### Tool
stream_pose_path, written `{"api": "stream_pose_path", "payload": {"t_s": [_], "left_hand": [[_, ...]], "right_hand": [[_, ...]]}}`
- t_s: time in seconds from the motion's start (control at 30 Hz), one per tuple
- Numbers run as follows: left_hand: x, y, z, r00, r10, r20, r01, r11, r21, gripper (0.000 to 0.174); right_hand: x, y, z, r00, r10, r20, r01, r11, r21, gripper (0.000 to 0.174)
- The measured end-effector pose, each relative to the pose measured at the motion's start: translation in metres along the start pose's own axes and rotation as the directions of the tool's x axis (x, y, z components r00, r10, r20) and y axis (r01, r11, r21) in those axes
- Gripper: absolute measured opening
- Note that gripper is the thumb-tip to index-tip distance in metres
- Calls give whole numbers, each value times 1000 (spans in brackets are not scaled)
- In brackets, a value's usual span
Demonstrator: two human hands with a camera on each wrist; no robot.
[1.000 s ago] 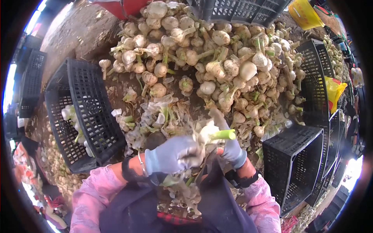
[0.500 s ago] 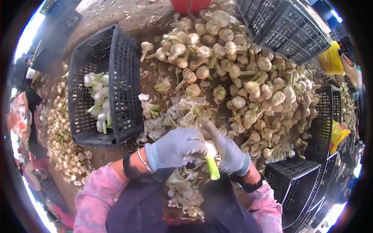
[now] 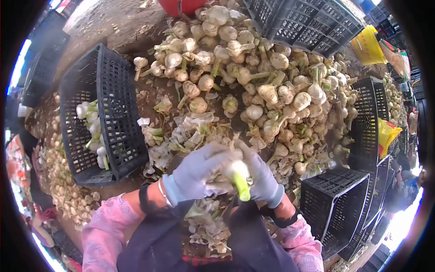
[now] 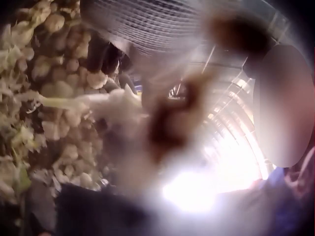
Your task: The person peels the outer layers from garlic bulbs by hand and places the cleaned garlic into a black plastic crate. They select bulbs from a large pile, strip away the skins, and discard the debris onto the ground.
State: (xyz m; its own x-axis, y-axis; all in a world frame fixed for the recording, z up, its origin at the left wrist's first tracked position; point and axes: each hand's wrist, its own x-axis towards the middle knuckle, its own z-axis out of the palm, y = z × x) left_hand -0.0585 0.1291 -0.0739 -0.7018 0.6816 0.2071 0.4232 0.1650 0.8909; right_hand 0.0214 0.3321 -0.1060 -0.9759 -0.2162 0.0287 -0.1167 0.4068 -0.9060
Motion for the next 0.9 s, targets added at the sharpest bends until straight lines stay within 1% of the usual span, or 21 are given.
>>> {"api": "stream_pose_path", "payload": {"t_s": [0.03, 0.13, 0.17, 0.2, 0.27, 0.3, 0.37, 0.4, 0.43, 0.53, 0.57, 0.6, 0.63, 0.67, 0.7, 0.77, 0.8, 0.83, 0.87, 0.9], "left_hand": [[2, -8, -3, 976, 130, 176, -122, 991, -54, 32], [-6, -8, 6, 953, -13, 303, 30, 998, -51, 33], [-6, -13, 13, 948, 35, 316, 4, 992, -124, 30], [-7, -17, 14, 915, -3, 404, 53, 992, -115, 28], [-8, -19, 10, 815, -75, 575, 151, 985, -86, 23], [-7, -20, 7, 776, -51, 628, 113, 992, -58, 19], [2, -21, 1, 711, -133, 690, 3, 982, 187, 19], [5, -22, -2, 680, -183, 710, -62, 950, 305, 19], [4, -28, -3, 711, -197, 675, -143, 899, 414, 18], [16, -21, -11, 715, -232, 659, -261, 787, 560, 15], [25, -19, -15, 650, -440, 619, -247, 648, 720, 13], [27, -27, -23, 654, -539, 530, -133, 608, 783, 14], [15, -48, -31, 833, -352, 426, -155, 591, 792, 22], [19, -49, -36, 946, -131, 298, -173, 572, 802, 30], [18, -46, -32, 959, -86, 269, -139, 688, 713, 33], [16, -24, -13, 982, -22, 186, -73, 869, 489, 39], [12, -17, -5, 966, -82, 244, 0, 948, 318, 52], [13, -7, 2, 945, -137, 296, 69, 971, 231, 49], [15, 1, 7, 917, -185, 354, 142, 979, 143, 45], [13, 1, 10, 926, -201, 321, 178, 979, 100, 40]], "right_hand": [[-1, 2, 2, 999, -28, 24, 27, 998, 62, 101], [-5, 6, -7, 995, 94, -12, -93, 992, 84, 97], [-10, 7, -9, 984, 133, -121, -119, 986, 115, 97], [-14, 14, -10, 985, 127, -113, -105, 978, 181, 98], [-23, 26, -9, 987, 123, -102, -85, 946, 314, 99], [-27, 21, -8, 975, 212, -70, -154, 864, 479, 99], [-41, 24, -3, 960, 278, -28, -188, 718, 671, 99], [-46, 25, -1, 952, 305, -3, -198, 626, 754, 98], [-49, 25, 0, 965, 262, -2, -166, 617, 770, 98], [-52, 20, -3, 969, 245, 13, -185, 695, 695, 97], [-56, 26, -7, 979, 202, 15, -152, 679, 718, 96], [-58, 25, -8, 967, 255, 19, -171, 590, 789, 95], [-62, 21, -9, 951, 307, 27, -183, 494, 850, 95], [-64, 17, -10, 932, 360, 38, -188, 392, 900, 94], [-65, 14, -9, 906, 422, 4, -223, 470, 854, 93], [-59, 11, -10, 942, 331, -45, -210, 691, 691, 90], [-52, 12, -10, 960, 276, -57, -190, 783, 592, 88], [-46, 14, -12, 989, 93, -115, -47, 935, 350, 82], [-43, 13, -9, 987, 128, -96, -87, 932, 353, 80], [-41, 8, -7, 983, 166, -78, -128, 927, 353, 79]]}}
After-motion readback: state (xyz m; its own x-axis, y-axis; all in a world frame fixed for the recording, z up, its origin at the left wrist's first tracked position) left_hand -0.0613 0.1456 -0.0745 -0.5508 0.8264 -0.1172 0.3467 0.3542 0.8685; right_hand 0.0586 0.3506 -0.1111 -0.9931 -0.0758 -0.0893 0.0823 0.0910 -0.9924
